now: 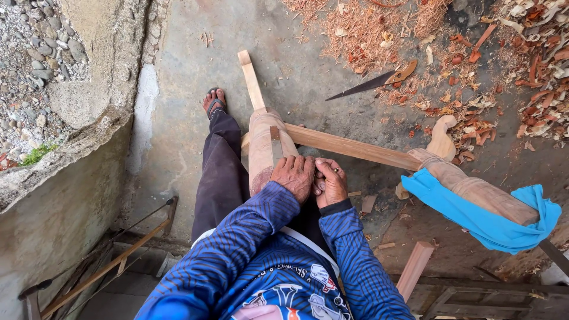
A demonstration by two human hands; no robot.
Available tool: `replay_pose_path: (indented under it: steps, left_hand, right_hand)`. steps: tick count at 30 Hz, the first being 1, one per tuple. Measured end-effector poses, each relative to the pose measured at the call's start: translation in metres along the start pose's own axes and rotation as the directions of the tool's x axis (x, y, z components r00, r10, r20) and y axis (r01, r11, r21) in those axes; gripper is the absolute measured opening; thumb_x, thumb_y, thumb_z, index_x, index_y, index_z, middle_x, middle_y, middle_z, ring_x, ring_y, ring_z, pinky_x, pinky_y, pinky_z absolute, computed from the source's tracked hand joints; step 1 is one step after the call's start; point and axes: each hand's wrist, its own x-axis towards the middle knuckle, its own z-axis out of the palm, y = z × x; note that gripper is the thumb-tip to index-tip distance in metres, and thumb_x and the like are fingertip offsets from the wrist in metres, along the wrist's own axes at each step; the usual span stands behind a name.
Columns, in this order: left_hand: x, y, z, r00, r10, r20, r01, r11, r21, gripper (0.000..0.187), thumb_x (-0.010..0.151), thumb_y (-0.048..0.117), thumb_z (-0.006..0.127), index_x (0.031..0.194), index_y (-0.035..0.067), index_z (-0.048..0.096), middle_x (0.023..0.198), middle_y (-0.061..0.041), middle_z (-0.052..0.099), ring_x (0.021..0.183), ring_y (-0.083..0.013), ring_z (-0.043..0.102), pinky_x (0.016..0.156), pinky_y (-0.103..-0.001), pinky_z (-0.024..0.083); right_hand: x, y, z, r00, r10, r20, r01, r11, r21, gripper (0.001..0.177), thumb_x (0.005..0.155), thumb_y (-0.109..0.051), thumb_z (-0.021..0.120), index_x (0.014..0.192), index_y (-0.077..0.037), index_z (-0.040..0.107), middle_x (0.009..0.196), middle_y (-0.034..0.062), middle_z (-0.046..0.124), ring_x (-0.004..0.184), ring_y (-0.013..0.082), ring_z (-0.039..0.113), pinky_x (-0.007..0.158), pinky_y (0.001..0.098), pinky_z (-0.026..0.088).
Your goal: Carving a wooden furniture component using a hand blade while sitting on a woodworking bench.
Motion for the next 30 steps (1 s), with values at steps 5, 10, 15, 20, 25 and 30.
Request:
replay_pose_path:
  steps: [5,10,15,20,25,30]
  left_hand:
    - [-0.006,0.018,-0.052,0.978,0.041,-0.204,-0.052,0.998,-0.048,0.044,0.083,0.023,0.062,0.123,0.004,0.06,0.109,-0.013,0.066,0.103,-0.0308,0.064,0.088,-0.04,0.048]
    - [-0.036,0.036,0.001,0.989,-0.148,0.029,0.137,0.8,-0.584,0.043,0.094,0.031,0.065,0.122,-0.001,0.064,0.1,-0.019,0.067,0.093,-0.0351,0.066,0.082,-0.045,0.052]
    - [-0.014,0.015,0.069,0.531,-0.503,0.682,0.618,-0.32,-0.718,0.067,0.096,0.061,0.055,0.094,-0.005,0.069,0.072,-0.01,0.073,0.053,-0.0203,0.068,0.046,-0.035,0.054]
    - [-0.003,0.019,0.061,0.405,-0.55,0.731,0.566,-0.477,-0.673,0.072,0.093,0.064,0.059,0.095,-0.007,0.069,0.073,-0.015,0.072,0.049,-0.0213,0.066,0.042,-0.035,0.051]
    - [0.001,0.015,0.049,0.354,-0.503,0.789,0.501,-0.61,-0.614,0.074,0.091,0.066,0.061,0.102,-0.007,0.067,0.075,-0.015,0.073,0.049,-0.0216,0.066,0.042,-0.036,0.052]
    - [0.008,0.012,0.042,0.302,-0.462,0.834,0.505,-0.664,-0.551,0.071,0.094,0.064,0.057,0.104,-0.005,0.067,0.077,-0.015,0.075,0.052,-0.0223,0.069,0.044,-0.038,0.056]
  right_hand:
    - [0.004,-0.001,-0.007,0.997,-0.017,0.073,0.018,1.0,-0.01,0.015,0.092,-0.022,0.073,0.098,-0.011,0.065,0.068,-0.0044,0.055,0.043,0.0037,0.041,0.038,0.0224,0.03]
    - [0.005,-0.006,-0.01,0.995,-0.022,0.097,0.04,0.982,-0.186,0.019,0.093,-0.024,0.076,0.098,-0.009,0.065,0.066,-0.0036,0.053,0.047,0.0043,0.044,0.041,0.0232,0.034]
    - [0.005,-0.01,-0.013,0.994,0.024,0.103,-0.006,0.984,-0.175,0.021,0.09,-0.025,0.077,0.099,-0.01,0.064,0.067,-0.0051,0.052,0.044,0.0029,0.038,0.038,0.022,0.03]
    - [0.006,-0.008,-0.019,0.992,0.007,0.125,0.016,0.984,-0.179,0.022,0.092,-0.026,0.076,0.1,-0.009,0.065,0.068,-0.0037,0.053,0.046,0.003,0.039,0.039,0.021,0.03]
    - [0.004,-0.014,-0.02,0.992,0.007,0.123,0.016,0.983,-0.183,0.023,0.091,-0.028,0.077,0.099,-0.01,0.065,0.068,-0.0041,0.054,0.045,0.0025,0.038,0.038,0.0209,0.028]
    - [0.008,-0.026,-0.014,0.982,0.034,0.185,0.013,0.969,-0.248,0.028,0.09,-0.032,0.078,0.099,-0.01,0.063,0.067,-0.0047,0.053,0.044,0.0036,0.04,0.038,0.0224,0.03]
